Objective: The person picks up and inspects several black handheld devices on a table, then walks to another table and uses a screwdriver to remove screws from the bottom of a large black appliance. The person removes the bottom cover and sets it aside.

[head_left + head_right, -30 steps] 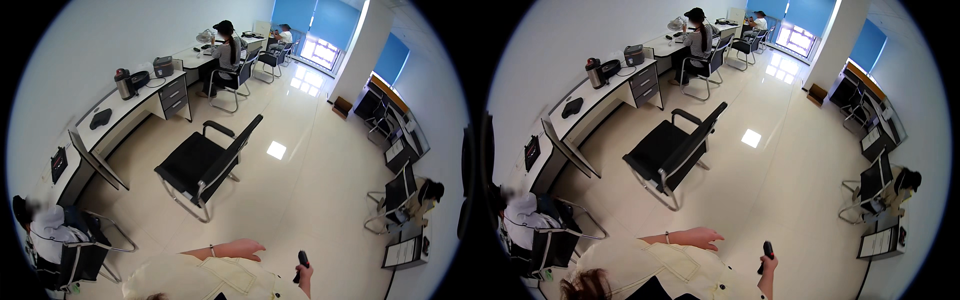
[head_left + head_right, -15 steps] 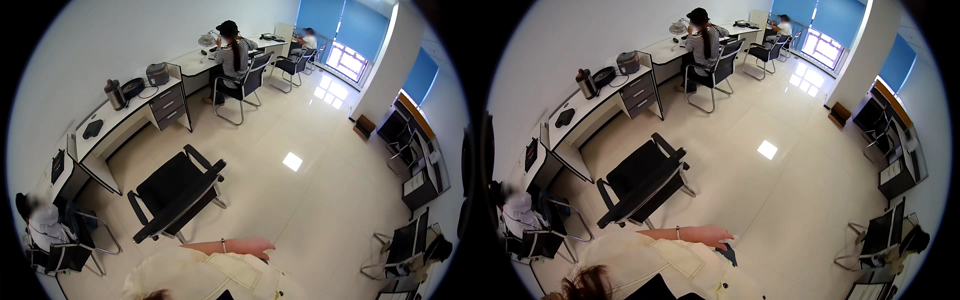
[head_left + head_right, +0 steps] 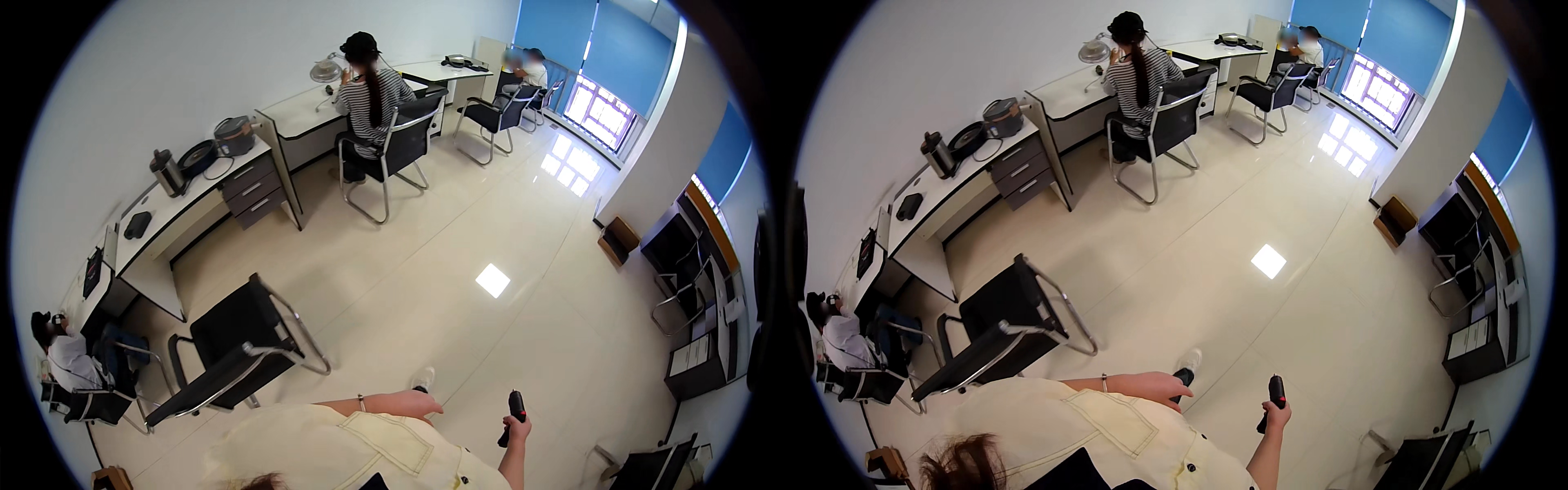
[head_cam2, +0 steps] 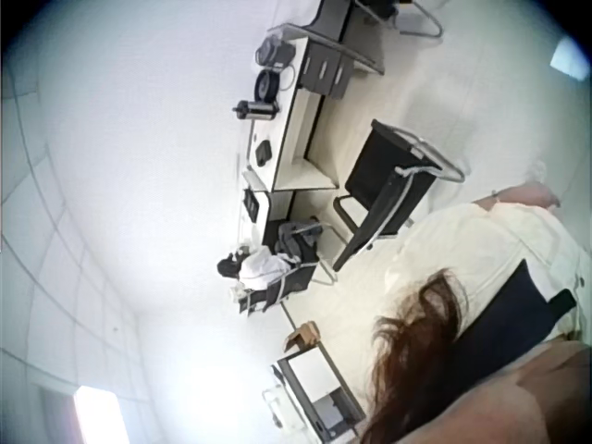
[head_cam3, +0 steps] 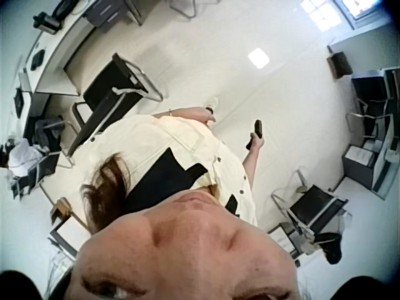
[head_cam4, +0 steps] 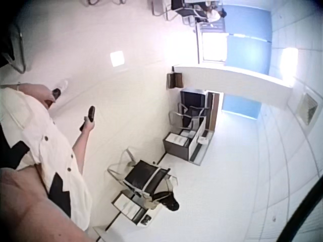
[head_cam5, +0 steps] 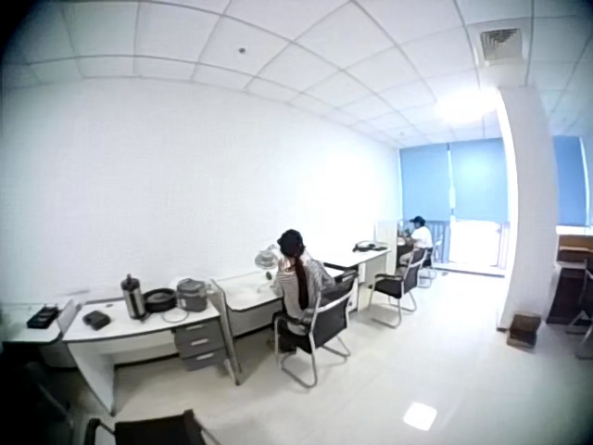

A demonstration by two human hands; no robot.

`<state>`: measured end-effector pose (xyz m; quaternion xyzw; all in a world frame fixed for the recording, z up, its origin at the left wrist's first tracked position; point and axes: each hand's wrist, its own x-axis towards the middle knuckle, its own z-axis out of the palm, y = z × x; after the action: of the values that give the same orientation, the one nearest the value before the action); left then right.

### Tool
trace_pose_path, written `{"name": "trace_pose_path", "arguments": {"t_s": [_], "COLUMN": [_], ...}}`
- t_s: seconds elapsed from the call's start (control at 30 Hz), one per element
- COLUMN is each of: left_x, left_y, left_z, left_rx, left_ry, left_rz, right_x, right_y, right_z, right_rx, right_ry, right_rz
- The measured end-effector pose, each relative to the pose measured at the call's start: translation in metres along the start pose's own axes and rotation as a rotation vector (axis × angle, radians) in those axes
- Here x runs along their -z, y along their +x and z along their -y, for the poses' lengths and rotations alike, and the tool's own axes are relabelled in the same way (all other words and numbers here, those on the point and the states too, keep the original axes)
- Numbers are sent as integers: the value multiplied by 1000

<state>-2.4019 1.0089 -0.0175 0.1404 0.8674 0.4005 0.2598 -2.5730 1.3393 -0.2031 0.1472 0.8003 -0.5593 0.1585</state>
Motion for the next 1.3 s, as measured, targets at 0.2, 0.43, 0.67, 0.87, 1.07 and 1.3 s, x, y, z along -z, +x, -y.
{"name": "trace_pose_path", "arguments": {"t_s": [0.2,0.43,0.67,0.87,1.07,1.3], "left_x": [117,238,346,452,553,711], "left_y": [156,313,468,569,642,767], "left_z": [25,34,61,70,107,177], "left_rx": [-79,-149,-69,-10,110,160], "left_ry": [89,121,54,-5,-72,40], "left_rz": [-29,24,-4,-172,-255,-155], "right_x": [25,31,30,29,-28,-102], "right_y": [97,166,363,575,836,959], "right_z": [25,113,169,242,370,495], "right_rx": [-148,-405,-438,-379,-57,-2], "right_ry": [2,39,68,4,-116,-196], "right_rz": [-42,-189,-175,-46,68,84]}}
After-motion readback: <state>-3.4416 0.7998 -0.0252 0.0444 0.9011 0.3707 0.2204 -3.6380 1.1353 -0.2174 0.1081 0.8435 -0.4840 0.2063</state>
